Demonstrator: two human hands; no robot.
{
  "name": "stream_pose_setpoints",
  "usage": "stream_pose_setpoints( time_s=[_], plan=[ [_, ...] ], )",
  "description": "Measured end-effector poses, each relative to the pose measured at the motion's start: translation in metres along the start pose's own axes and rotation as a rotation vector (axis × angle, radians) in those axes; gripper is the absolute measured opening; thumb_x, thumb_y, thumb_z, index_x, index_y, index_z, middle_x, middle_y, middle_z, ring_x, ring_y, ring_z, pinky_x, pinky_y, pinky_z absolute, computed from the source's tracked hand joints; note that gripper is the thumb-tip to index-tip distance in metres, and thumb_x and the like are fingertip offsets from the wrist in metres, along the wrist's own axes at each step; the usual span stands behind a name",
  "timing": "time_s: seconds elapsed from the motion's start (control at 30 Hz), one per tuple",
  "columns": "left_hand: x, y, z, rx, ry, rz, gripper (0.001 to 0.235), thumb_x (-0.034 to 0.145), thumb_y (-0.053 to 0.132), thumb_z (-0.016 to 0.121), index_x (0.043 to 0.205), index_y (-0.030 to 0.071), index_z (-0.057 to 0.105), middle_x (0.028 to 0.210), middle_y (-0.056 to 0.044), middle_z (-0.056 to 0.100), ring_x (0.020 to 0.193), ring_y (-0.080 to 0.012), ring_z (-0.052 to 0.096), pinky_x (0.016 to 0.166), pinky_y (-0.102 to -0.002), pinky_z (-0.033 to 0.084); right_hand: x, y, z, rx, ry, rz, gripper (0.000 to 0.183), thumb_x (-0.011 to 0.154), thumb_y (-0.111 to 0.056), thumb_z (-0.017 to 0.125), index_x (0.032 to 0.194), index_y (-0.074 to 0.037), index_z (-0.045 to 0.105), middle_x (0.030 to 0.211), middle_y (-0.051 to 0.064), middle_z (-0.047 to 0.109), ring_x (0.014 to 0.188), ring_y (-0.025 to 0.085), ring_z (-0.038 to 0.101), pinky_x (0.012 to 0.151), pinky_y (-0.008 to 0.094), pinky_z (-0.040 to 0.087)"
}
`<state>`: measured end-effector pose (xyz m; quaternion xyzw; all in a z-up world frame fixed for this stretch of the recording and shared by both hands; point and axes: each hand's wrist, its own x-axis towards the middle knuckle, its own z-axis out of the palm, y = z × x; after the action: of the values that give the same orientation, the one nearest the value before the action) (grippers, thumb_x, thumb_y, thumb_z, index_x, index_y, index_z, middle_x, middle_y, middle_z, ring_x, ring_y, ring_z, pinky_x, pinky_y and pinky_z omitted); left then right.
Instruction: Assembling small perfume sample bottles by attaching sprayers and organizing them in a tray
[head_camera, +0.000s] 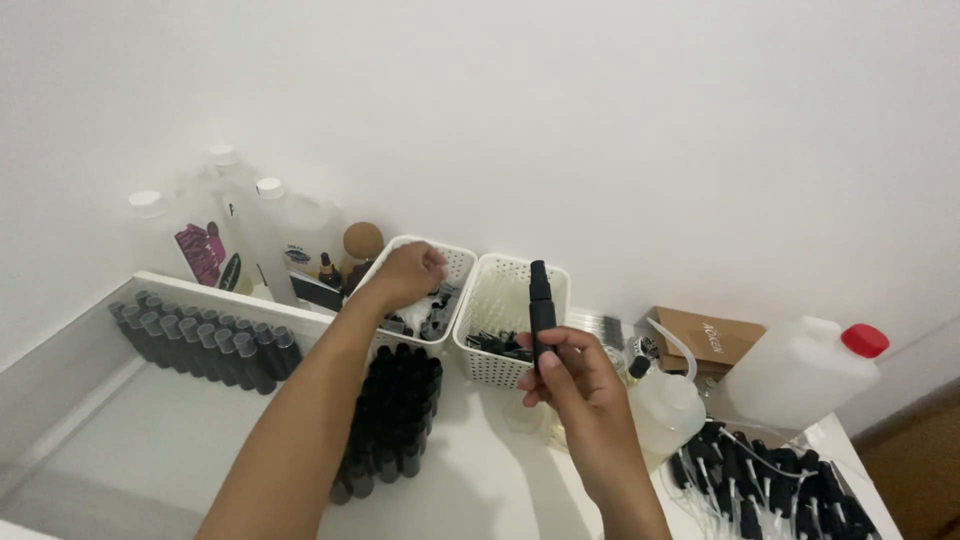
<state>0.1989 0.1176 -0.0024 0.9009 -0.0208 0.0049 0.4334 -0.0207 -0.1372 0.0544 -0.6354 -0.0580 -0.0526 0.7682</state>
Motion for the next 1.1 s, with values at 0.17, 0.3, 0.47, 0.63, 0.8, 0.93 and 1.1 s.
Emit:
stream_pose_setpoints(
  time_s=[0.17, 0.3, 0.47, 0.63, 0.8, 0.93, 1.1],
  plan=[
    [-0.081, 0.075, -0.022, -0.776, -0.119, 0.167, 0.028, 0.090, 0.016, 0.071, 0.111, 0.001, 0.061, 0.101, -0.019, 0.074, 0.095, -0.0255, 0.074, 0.090, -0.032, 0.061, 0.000, 0.008, 0.002, 0.048, -0.061, -0.012, 0.028, 0.094, -0.010, 0.061, 0.116, -0.012, 0.044, 0.120, 0.026, 0.078, 0.074, 0.023, 0.063, 0.067, 0.034, 0.052],
    [-0.109, 0.088, -0.023, -0.958, -0.199, 0.357, 0.024, 0.093, 0.012, 0.070, 0.112, 0.000, 0.063, 0.101, -0.014, 0.069, 0.096, -0.0251, 0.072, 0.095, -0.039, 0.064, -0.002, 0.016, 0.009, -0.029, -0.102, -0.050, 0.034, 0.094, -0.013, 0.062, 0.122, -0.011, 0.044, 0.121, 0.020, 0.079, 0.074, 0.022, 0.063, 0.066, 0.033, 0.051],
    [-0.132, 0.100, -0.022, -0.901, -0.185, 0.400, 0.026, 0.091, 0.013, 0.070, 0.113, -0.001, 0.065, 0.104, -0.013, 0.070, 0.101, -0.0243, 0.072, 0.096, -0.039, 0.064, -0.012, 0.005, 0.024, -0.090, -0.078, -0.025, 0.035, 0.093, -0.013, 0.063, 0.126, -0.009, 0.051, 0.118, 0.016, 0.080, 0.072, 0.021, 0.065, 0.064, 0.032, 0.052],
    [-0.165, 0.119, -0.013, -0.793, -0.181, 0.385, 0.022, 0.091, 0.013, 0.068, 0.111, 0.003, 0.066, 0.105, -0.010, 0.070, 0.099, -0.0208, 0.071, 0.096, -0.033, 0.060, -0.017, -0.001, 0.027, -0.069, -0.067, 0.008, 0.040, 0.092, -0.004, 0.058, 0.129, -0.010, 0.043, 0.101, 0.023, 0.073, 0.077, 0.027, 0.070, 0.071, 0.038, 0.059],
    [-0.179, 0.130, 0.009, -0.637, -0.328, 0.245, 0.026, 0.098, 0.014, 0.059, 0.122, 0.007, 0.051, 0.112, -0.018, 0.064, 0.057, -0.0157, 0.057, 0.062, -0.033, 0.052, -0.028, -0.023, 0.037, -0.247, -0.064, 0.069, 0.084, 0.087, -0.002, 0.045, 0.161, -0.033, 0.020, 0.093, 0.010, 0.058, 0.041, 0.021, 0.045, 0.038, 0.033, 0.038],
    [-0.184, 0.133, 0.005, -0.596, -0.315, 0.167, 0.038, 0.089, 0.021, 0.069, 0.123, 0.014, 0.054, 0.104, -0.007, 0.066, 0.100, -0.0168, 0.066, 0.088, -0.032, 0.050, -0.026, -0.024, 0.032, -0.274, -0.035, 0.012, 0.055, 0.090, -0.006, 0.049, 0.142, -0.022, 0.044, 0.071, 0.010, 0.056, 0.038, 0.017, 0.040, 0.039, 0.032, 0.037],
    [-0.190, 0.134, 0.011, -0.597, -0.341, 0.218, 0.042, 0.089, 0.025, 0.069, 0.125, 0.014, 0.052, 0.117, -0.010, 0.069, 0.098, -0.0171, 0.065, 0.081, -0.033, 0.051, -0.027, -0.027, 0.030, -0.330, 0.003, 0.044, 0.040, 0.095, -0.012, 0.053, 0.134, -0.021, 0.049, 0.043, 0.010, 0.044, 0.029, 0.019, 0.035, 0.032, 0.034, 0.032]
  ],
)
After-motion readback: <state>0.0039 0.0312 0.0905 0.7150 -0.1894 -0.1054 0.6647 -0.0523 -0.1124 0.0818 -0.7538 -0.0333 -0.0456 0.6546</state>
